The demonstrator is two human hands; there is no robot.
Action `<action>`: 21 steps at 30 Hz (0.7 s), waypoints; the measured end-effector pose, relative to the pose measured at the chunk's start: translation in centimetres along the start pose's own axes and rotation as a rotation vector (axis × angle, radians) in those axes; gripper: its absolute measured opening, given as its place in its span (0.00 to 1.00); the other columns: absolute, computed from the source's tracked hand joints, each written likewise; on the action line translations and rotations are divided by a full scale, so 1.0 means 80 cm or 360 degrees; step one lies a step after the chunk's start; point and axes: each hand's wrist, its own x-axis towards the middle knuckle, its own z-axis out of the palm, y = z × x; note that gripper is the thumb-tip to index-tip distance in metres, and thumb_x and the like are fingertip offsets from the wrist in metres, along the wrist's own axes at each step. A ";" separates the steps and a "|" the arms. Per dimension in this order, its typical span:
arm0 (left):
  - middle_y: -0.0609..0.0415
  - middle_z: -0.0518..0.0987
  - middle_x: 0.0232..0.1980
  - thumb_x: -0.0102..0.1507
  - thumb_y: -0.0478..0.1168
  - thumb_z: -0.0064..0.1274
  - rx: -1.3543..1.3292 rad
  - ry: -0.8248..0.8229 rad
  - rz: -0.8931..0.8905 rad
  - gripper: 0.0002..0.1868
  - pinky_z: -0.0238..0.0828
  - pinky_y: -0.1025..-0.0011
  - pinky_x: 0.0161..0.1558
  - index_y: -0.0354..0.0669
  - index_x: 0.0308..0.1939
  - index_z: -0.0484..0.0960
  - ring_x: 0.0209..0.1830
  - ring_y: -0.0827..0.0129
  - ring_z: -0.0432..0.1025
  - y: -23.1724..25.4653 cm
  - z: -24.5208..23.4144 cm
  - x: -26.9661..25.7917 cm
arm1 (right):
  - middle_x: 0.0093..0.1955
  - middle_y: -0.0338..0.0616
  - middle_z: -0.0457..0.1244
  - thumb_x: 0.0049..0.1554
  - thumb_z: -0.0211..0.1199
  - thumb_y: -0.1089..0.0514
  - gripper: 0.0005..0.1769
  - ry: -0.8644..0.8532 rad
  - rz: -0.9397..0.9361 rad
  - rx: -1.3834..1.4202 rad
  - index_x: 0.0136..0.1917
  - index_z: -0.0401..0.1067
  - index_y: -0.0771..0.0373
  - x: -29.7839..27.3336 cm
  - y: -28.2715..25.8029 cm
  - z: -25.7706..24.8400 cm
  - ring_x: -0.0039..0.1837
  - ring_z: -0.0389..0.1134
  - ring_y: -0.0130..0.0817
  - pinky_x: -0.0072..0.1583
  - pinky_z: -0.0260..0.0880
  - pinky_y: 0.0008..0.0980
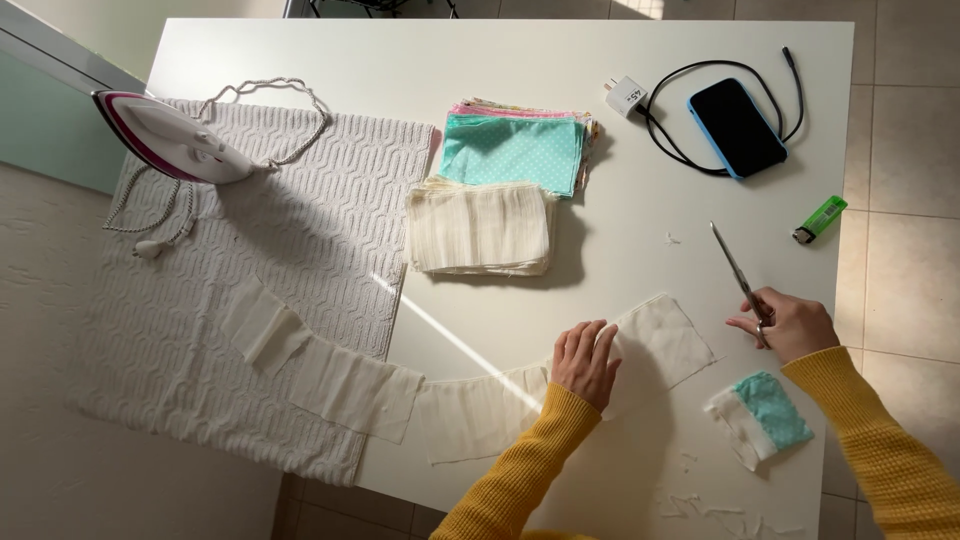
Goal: The recorder is cutting fabric strips into smaller rectangular pieces using scissors on a workshop table.
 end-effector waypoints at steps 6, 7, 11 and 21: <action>0.46 0.70 0.52 0.62 0.48 0.60 -0.0212 -0.0200 -0.0394 0.24 0.56 0.52 0.61 0.38 0.55 0.73 0.57 0.54 0.63 -0.008 0.004 0.032 | 0.49 0.46 0.69 0.52 0.72 0.58 0.33 0.0359 -0.0094 -0.0403 0.69 0.67 0.55 -0.006 0.023 0.035 0.49 0.74 0.40 0.51 0.77 0.36; 0.49 0.72 0.51 0.65 0.46 0.58 -0.0251 -0.0286 -0.0374 0.16 0.56 0.54 0.62 0.43 0.52 0.75 0.56 0.56 0.64 -0.009 0.009 0.035 | 0.54 0.47 0.68 0.53 0.70 0.61 0.35 0.0364 -0.0064 -0.0488 0.73 0.65 0.52 -0.006 0.018 0.038 0.53 0.74 0.41 0.55 0.78 0.36; 0.46 0.72 0.51 0.56 0.39 0.60 -0.0265 -0.0070 -0.0088 0.17 0.63 0.56 0.55 0.41 0.47 0.75 0.52 0.52 0.67 0.005 0.002 0.043 | 0.61 0.41 0.66 0.58 0.68 0.61 0.34 0.0390 0.0001 -0.0664 0.75 0.64 0.48 -0.018 -0.003 0.039 0.60 0.71 0.38 0.60 0.77 0.34; 0.58 0.78 0.46 0.69 0.37 0.53 -0.0647 -0.0305 0.0294 0.07 0.74 0.67 0.30 0.50 0.51 0.80 0.36 0.66 0.77 0.016 -0.117 -0.051 | 0.69 0.27 0.62 0.46 0.72 0.42 0.17 -0.0125 -0.1482 -0.0345 0.47 0.72 0.45 -0.101 -0.109 0.025 0.76 0.59 0.45 0.75 0.52 0.56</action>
